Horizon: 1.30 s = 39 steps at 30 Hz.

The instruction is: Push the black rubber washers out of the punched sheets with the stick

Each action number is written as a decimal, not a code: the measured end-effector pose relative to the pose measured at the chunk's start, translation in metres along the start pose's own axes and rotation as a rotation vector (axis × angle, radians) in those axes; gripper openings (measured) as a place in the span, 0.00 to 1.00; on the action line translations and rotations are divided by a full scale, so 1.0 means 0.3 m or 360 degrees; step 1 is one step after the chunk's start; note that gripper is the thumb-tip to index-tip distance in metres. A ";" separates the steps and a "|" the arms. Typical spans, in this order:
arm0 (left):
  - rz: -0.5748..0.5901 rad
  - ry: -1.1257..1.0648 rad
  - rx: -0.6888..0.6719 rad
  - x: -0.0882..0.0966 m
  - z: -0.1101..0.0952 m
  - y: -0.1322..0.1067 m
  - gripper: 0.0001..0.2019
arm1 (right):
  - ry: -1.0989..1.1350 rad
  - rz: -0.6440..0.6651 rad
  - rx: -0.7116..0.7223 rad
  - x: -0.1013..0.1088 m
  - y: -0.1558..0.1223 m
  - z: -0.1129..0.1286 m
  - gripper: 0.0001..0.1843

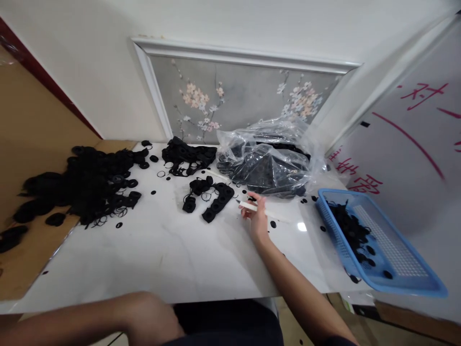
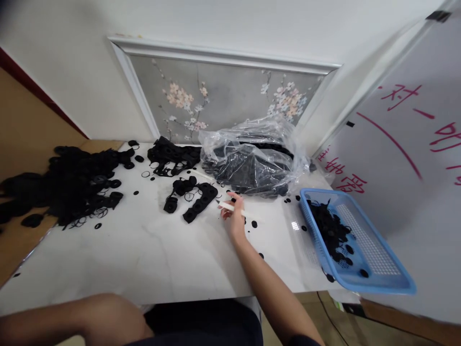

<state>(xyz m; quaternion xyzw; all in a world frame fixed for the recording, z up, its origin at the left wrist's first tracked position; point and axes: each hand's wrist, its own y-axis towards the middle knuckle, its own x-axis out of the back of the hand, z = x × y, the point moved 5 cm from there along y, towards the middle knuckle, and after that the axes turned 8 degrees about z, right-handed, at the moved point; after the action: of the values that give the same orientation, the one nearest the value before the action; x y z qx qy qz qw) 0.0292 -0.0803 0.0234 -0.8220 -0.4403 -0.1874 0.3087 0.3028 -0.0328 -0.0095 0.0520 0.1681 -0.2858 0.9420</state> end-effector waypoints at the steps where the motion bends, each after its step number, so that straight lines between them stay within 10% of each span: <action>1: 0.0201 -0.0087 -0.0078 0.041 -0.020 0.007 0.20 | -0.0024 -0.0049 0.0020 0.016 0.011 0.017 0.32; 4: -0.0031 -0.0293 0.0132 0.281 0.023 0.080 0.17 | -0.0182 -0.0147 0.0140 0.062 0.046 0.087 0.34; 7: -0.0765 0.0234 0.0512 0.548 0.140 0.199 0.13 | -0.0309 -0.0224 0.0338 0.102 0.071 0.163 0.38; 10: -0.0933 0.0471 0.0529 0.685 0.239 0.367 0.17 | -0.0390 -0.0380 0.0497 0.139 0.077 0.230 0.37; 17: -0.0746 0.0768 0.0379 0.702 0.265 0.666 0.26 | -0.0495 -0.0687 0.0721 0.220 0.067 0.330 0.26; 24: -0.0656 0.0814 0.0231 0.670 0.177 0.877 0.11 | -0.0353 -0.0876 0.0783 0.348 0.096 0.328 0.25; 30: -0.0893 0.0828 0.0264 0.646 0.195 0.626 0.07 | -0.0512 -0.0790 0.0787 0.341 0.047 0.341 0.25; 35: -0.1042 0.1024 0.0444 0.526 0.269 0.274 0.07 | -0.0643 -0.0142 0.0380 0.161 0.063 0.243 0.20; 39: -0.0882 0.1215 0.0182 0.418 0.260 0.142 0.21 | -0.0692 0.0355 0.0189 -0.004 0.080 0.141 0.16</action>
<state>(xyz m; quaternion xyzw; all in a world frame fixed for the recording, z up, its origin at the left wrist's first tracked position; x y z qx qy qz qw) 0.1358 0.0306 0.0238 -0.5277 -0.5077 -0.5269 0.4315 0.3273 -0.0204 0.0308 0.0627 -0.0624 -0.1940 0.9770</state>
